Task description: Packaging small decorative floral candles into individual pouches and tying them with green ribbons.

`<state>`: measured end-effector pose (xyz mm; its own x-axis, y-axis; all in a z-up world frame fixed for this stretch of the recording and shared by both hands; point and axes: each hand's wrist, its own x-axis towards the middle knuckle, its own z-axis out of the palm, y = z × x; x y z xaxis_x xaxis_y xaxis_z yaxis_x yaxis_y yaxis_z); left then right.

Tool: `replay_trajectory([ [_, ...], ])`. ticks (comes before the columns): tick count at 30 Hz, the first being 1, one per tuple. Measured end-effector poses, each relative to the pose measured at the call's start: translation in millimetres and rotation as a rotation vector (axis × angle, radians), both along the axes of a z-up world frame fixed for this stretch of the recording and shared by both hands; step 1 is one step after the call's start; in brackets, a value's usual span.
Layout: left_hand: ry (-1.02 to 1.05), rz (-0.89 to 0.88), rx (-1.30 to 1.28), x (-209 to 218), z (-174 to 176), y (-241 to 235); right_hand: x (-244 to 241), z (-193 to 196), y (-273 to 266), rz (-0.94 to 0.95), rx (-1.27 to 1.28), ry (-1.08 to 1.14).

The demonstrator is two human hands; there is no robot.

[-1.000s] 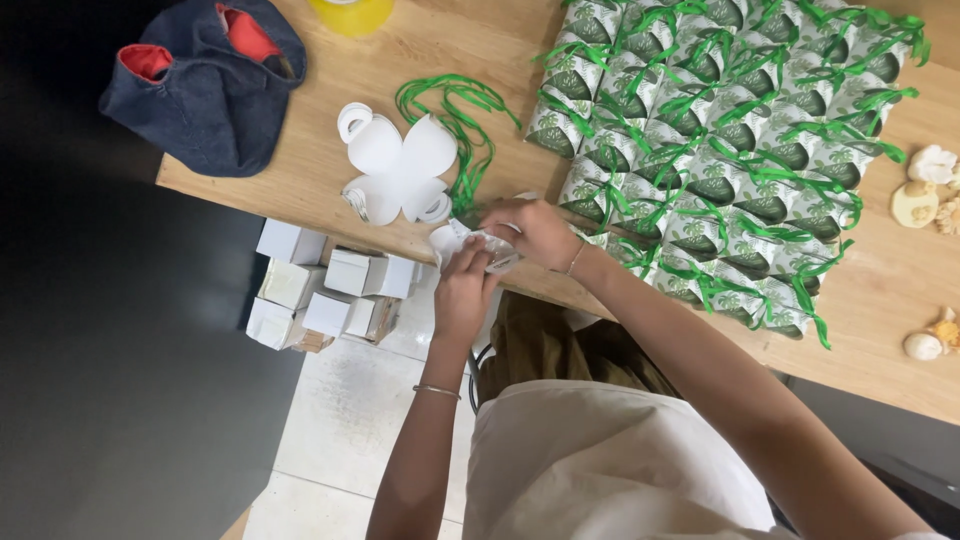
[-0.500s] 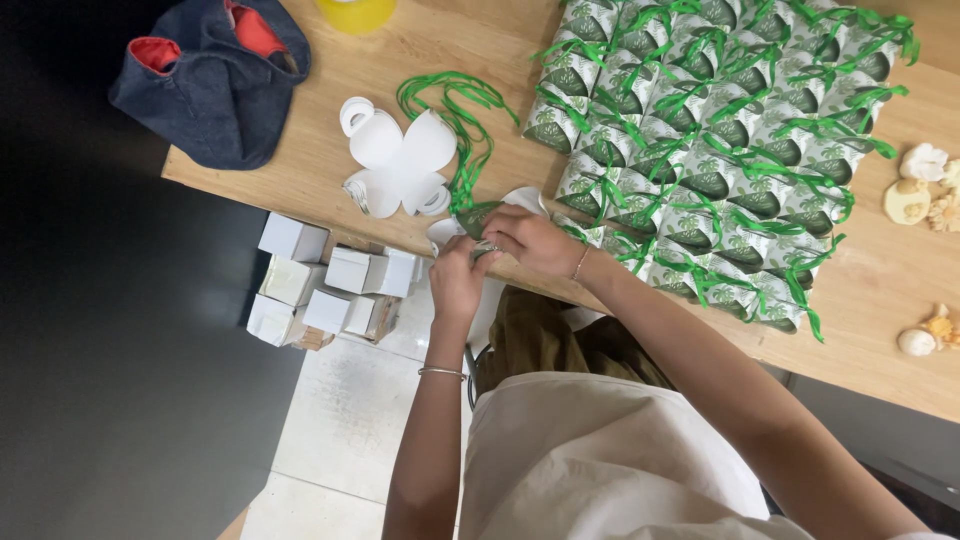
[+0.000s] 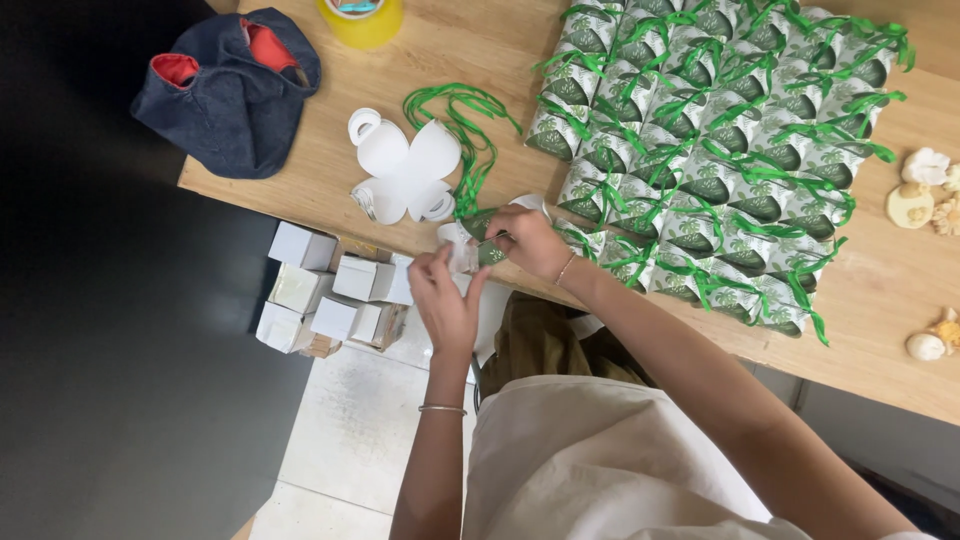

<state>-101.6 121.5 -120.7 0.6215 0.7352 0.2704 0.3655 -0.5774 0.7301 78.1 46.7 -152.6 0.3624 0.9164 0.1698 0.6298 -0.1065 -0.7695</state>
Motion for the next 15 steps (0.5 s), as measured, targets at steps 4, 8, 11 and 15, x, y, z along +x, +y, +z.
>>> replay_trajectory([
  [4,0.005,0.056,-0.040,-5.6,0.2,18.7,-4.1,-1.9,0.6,-0.023,0.032,-0.017],
  [8,-0.048,-0.090,-0.293,-0.1,-22.1,34.0,-5.2,0.6,2.2,-0.077,0.038,0.057],
  [11,-0.034,-0.158,-0.328,9.5,-9.2,30.2,-3.9,0.4,1.8,-0.124,-0.010,0.177],
  [15,0.045,-0.184,-0.298,20.7,-5.9,23.9,-2.9,-2.9,2.9,-0.168,-0.048,0.298],
])
